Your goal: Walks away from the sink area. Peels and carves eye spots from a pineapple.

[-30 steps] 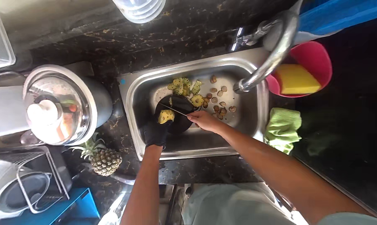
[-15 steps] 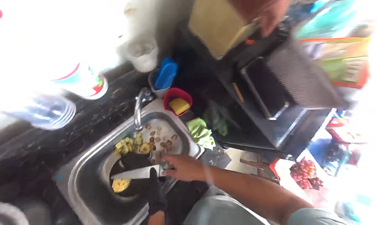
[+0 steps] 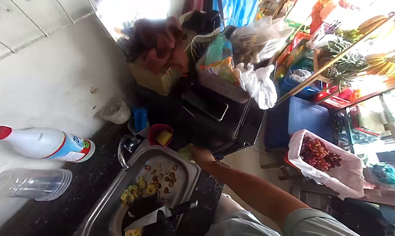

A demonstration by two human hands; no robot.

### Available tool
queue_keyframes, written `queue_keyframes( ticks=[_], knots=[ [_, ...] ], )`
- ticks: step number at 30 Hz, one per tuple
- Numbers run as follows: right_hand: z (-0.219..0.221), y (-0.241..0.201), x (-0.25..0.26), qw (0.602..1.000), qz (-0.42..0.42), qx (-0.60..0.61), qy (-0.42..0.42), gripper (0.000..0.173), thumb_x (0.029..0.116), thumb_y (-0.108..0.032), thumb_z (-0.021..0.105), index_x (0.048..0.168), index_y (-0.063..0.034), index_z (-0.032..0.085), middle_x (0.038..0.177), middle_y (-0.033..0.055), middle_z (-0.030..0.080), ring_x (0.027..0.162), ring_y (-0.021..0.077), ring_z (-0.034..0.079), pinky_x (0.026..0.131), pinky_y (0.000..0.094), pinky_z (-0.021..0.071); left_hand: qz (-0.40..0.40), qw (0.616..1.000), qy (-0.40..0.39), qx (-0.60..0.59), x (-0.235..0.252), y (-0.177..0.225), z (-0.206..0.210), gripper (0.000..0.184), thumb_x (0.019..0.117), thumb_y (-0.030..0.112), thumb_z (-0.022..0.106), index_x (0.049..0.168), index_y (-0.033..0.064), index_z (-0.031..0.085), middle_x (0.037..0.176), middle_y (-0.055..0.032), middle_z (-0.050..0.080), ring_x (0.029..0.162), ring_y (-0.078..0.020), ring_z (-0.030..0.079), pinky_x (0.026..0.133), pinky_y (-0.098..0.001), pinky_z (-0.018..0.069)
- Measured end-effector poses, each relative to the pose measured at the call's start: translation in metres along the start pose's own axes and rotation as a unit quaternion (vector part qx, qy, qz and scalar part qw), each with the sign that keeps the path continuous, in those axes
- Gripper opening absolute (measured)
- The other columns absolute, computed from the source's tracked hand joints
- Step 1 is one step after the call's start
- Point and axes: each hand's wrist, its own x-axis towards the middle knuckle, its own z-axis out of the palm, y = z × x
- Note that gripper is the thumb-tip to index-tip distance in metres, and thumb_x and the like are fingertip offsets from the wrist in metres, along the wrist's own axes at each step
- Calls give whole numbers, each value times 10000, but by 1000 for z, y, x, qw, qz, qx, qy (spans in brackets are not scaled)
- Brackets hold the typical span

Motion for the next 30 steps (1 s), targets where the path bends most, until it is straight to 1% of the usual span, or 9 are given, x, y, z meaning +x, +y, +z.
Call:
queue_keyframes(
  ticks=[3,6,9,12,17,20,23,26,30],
  knots=[
    [-38,-26,-57,997,-53,18,62,629,989,-489,625,1549,-270,443,1446,146,576,1070,351,700,867,583,580,-35,998,-15,58,-23,22,-4,568,1094,491,340,1333,32,574,1189,-171,632,1011,-236,609,868,-456,525],
    [-105,-36,-127,902,-200,30,381,215,977,-350,670,1099,-210,779,1086,4,742,951,128,714,817,367,622,-6,998,-12,65,-18,15,-2,596,1085,502,362,1357,12,564,1261,-188,634,1103,-243,614,942,-456,516],
    [-200,-8,-148,803,-149,30,577,379,897,-297,765,1202,-77,720,1186,193,663,1063,312,660,894,498,568,19,999,-8,-39,-9,12,5,566,1071,473,446,1353,-9,541,1199,-186,632,1021,-226,619,897,-436,540],
    [-266,27,-131,834,-81,21,545,598,971,-371,705,1483,-115,532,1433,270,486,1112,365,644,883,519,585,33,997,-26,-61,3,-1,5,492,1064,428,475,1286,5,592,1117,-156,665,950,-214,649,838,-427,569],
    [-300,36,-117,827,-145,15,543,169,934,-132,732,1052,-11,728,1016,177,692,837,294,675,752,489,572,62,998,-14,24,7,-6,1,508,1057,456,461,1274,27,626,1127,-151,675,978,-216,642,891,-455,539],
    [-298,9,-151,844,-75,40,529,534,930,-328,759,1332,-45,550,1273,238,578,956,363,648,780,555,562,92,995,-1,46,-1,2,1,461,1056,401,478,1258,22,645,1142,-149,685,1002,-211,654,897,-440,546],
    [-268,-27,-161,840,-156,24,519,562,919,-326,748,1338,-1,564,1224,236,609,925,319,650,755,497,569,50,998,-8,45,-34,29,-9,482,1112,337,393,1284,-71,583,1202,-237,623,1086,-275,582,959,-458,482],
    [-247,-49,-120,902,-204,-30,380,709,838,-407,807,1438,-138,539,1290,138,632,1171,316,625,985,546,531,46,995,-9,88,-38,35,-10,520,1121,353,343,1283,-82,577,1200,-265,620,1116,-334,577,979,-511,469],
    [-250,-53,-58,942,-154,-92,284,995,776,-469,863,1588,-208,350,1442,213,523,1287,445,537,983,650,495,104,989,3,101,-9,3,-13,483,1102,369,390,1238,-32,623,1119,-181,663,1035,-243,614,922,-439,512]
  ],
)
